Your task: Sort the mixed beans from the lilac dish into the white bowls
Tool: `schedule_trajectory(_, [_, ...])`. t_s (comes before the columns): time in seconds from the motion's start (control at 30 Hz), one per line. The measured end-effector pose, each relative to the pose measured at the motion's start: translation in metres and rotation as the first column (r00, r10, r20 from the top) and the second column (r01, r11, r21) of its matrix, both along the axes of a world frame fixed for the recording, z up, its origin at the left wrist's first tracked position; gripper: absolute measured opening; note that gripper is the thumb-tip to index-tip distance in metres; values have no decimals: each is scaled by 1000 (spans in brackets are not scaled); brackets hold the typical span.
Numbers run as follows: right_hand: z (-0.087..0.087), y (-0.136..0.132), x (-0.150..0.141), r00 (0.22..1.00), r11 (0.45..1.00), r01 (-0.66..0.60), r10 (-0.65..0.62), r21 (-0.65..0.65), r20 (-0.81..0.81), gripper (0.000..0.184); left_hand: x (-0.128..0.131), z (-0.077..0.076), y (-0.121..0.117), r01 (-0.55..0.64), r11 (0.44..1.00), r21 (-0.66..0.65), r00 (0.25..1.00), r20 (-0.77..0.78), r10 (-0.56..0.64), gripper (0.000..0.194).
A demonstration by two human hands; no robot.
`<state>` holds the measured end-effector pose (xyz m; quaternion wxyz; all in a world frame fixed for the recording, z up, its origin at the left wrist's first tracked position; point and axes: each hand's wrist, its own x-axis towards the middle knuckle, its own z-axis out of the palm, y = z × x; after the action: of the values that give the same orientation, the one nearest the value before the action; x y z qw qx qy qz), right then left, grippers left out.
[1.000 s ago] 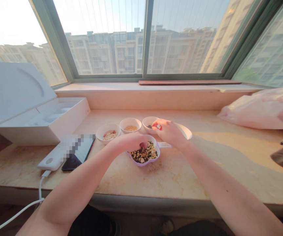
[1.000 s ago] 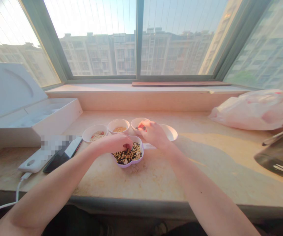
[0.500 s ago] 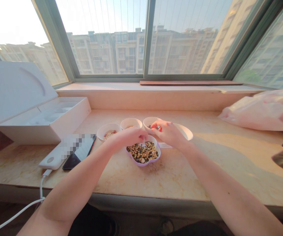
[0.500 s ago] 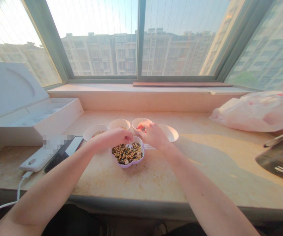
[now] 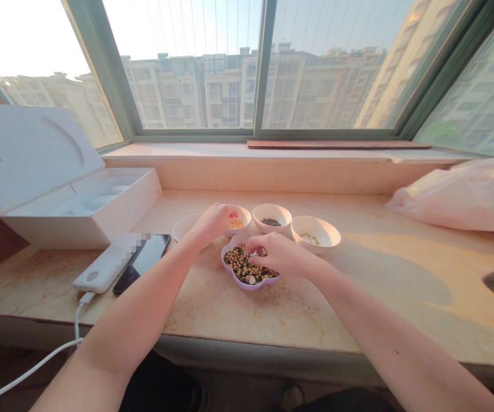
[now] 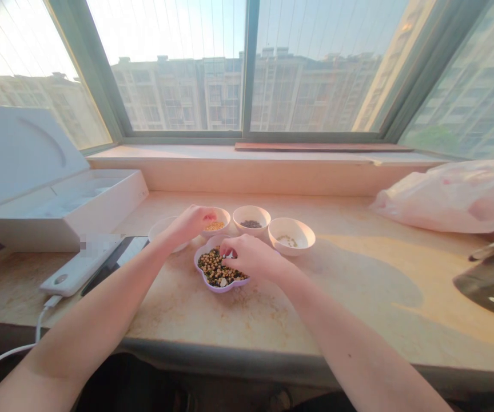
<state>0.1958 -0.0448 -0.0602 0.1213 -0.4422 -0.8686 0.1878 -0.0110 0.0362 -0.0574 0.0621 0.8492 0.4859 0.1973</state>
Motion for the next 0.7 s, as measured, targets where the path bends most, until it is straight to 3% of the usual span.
schedule_trajectory(0.17, [0,-4,-8,995,1000,-23,22,9,96,23,-1,-5,3,22,999,-31,999,-35,-23,21])
schedule_trajectory(0.43, [-7,2,-10,997,999,-28,31,-40,66,14,-3,-7,5,9,997,-78,996,-88,-16,27])
schedule_trajectory(0.7, [-13,7,-10,997,998,-53,54,-21,46,25,-3,-7,5,16,996,-82,995,-95,-24,25])
